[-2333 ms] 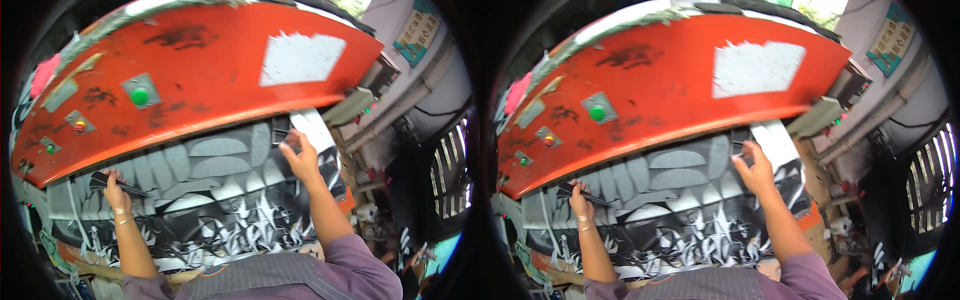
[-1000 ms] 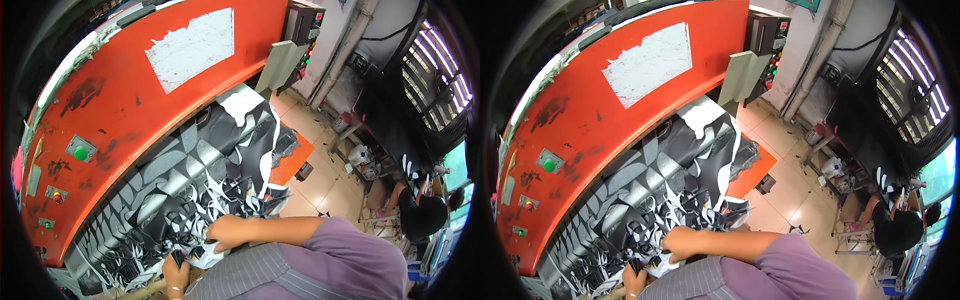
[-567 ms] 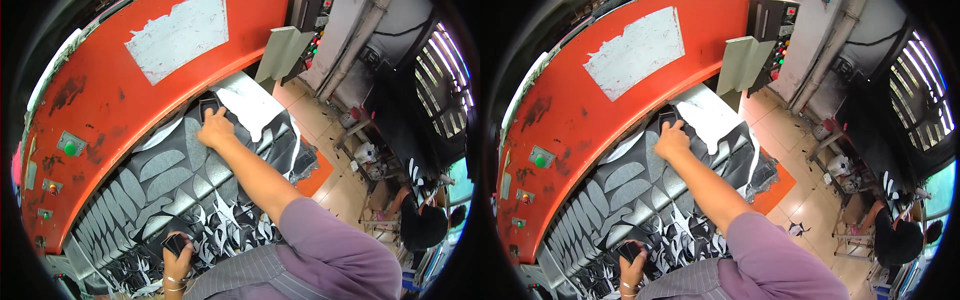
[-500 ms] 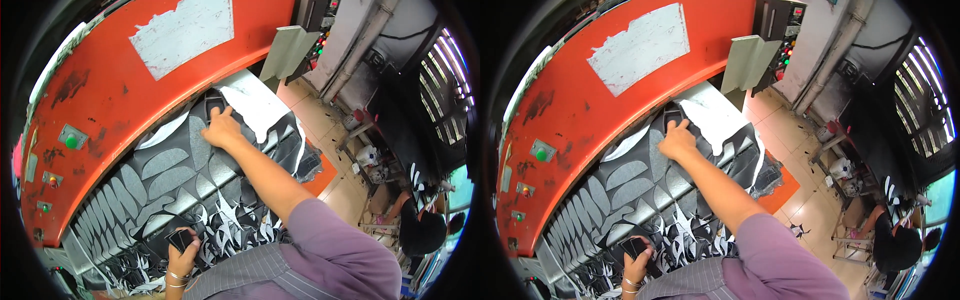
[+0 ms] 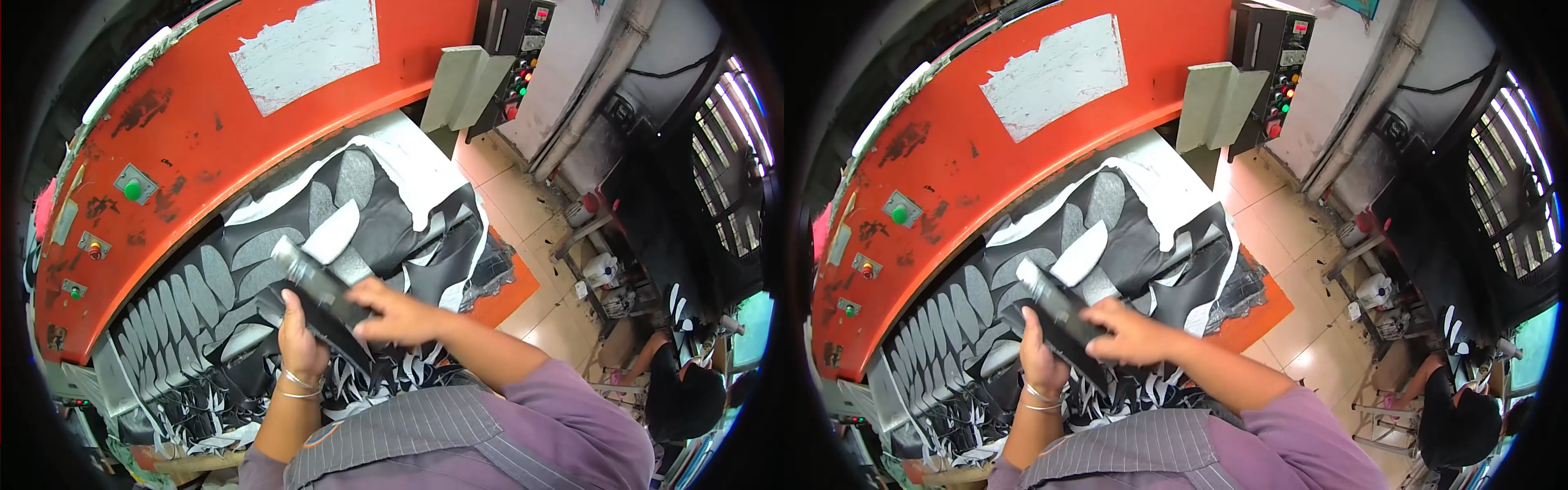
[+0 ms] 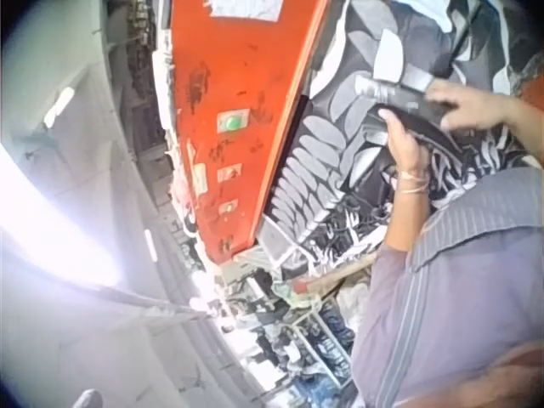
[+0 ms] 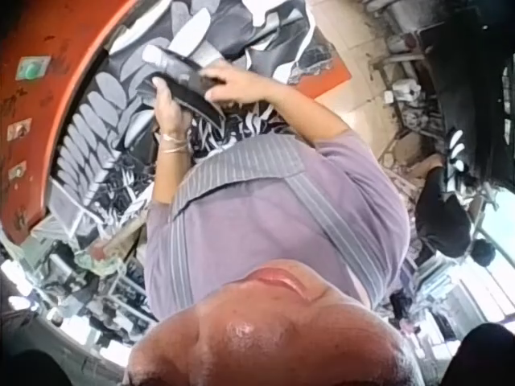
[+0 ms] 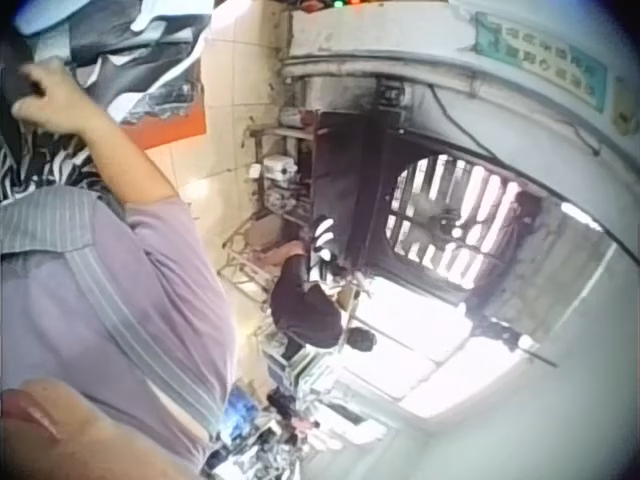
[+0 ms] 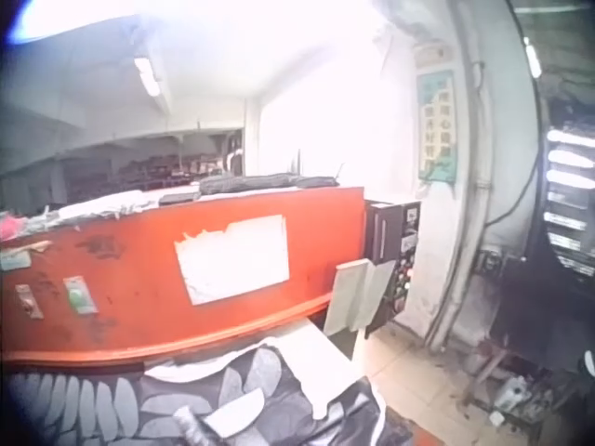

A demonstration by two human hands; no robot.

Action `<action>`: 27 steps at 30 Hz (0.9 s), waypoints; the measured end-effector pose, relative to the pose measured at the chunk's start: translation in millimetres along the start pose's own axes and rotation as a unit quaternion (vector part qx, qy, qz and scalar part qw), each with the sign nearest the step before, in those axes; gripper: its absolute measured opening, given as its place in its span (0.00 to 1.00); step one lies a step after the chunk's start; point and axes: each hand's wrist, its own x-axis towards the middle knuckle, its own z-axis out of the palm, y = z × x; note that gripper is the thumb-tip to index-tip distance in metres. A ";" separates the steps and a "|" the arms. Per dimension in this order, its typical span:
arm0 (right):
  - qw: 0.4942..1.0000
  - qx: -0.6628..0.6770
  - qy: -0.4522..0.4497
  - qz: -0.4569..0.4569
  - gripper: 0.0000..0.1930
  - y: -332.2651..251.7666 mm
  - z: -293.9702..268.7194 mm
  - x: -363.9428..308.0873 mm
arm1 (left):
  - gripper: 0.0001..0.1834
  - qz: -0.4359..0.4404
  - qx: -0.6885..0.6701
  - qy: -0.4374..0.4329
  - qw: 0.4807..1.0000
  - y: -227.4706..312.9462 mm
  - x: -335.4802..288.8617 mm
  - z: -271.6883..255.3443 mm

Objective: The person is using a hydraulic clicker press to cut out shoe upper components from large leather sheets using metal dies.

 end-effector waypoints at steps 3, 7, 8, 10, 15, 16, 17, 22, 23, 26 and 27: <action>0.994 -0.090 -0.018 0.051 0.28 -28.7 23.6 -11.5 | 0.28 0.004 0.228 0.003 0.974 -1.3 -8.4 -6.5; 0.983 -0.107 0.059 0.138 0.21 -30.4 16.3 -25.0 | 0.24 0.001 0.311 0.055 0.949 -7.5 5.7 -21.2; 0.980 -0.118 0.094 0.131 0.20 -26.2 13.7 -23.8 | 0.25 0.087 0.296 0.079 0.948 -11.3 16.1 -30.9; 0.946 -0.192 0.211 0.152 0.21 -2.0 4.9 -20.5 | 0.27 0.125 0.450 0.128 0.875 9.2 27.5 -10.8; 0.875 -0.297 0.267 0.274 0.32 -0.6 -32.4 28.2 | 0.27 0.218 0.582 0.102 0.777 24.0 83.1 -18.2; 0.869 -0.305 0.270 0.281 0.33 1.4 -34.4 36.9 | 0.28 0.237 0.605 0.089 0.754 22.3 95.3 -22.5; 0.868 -0.307 0.270 0.283 0.33 8.1 -36.3 43.0 | 0.28 0.237 0.604 0.088 0.756 18.6 107.0 -20.7; 0.856 -0.349 0.289 0.250 0.32 32.5 -40.6 52.5 | 0.30 0.209 0.785 0.023 0.583 -6.6 136.9 -20.1; 0.865 -0.338 0.304 0.213 0.30 38.4 -50.5 50.4 | 0.29 0.222 0.795 0.020 0.565 -8.2 140.1 -18.5; 0.846 -0.355 0.345 0.198 0.24 31.3 -87.7 46.3 | 0.27 0.116 0.803 0.020 0.585 2.6 144.2 -4.7; 0.836 -0.354 0.356 0.220 0.23 25.2 -99.3 50.4 | 0.25 0.114 0.810 0.011 0.575 7.8 147.1 -3.1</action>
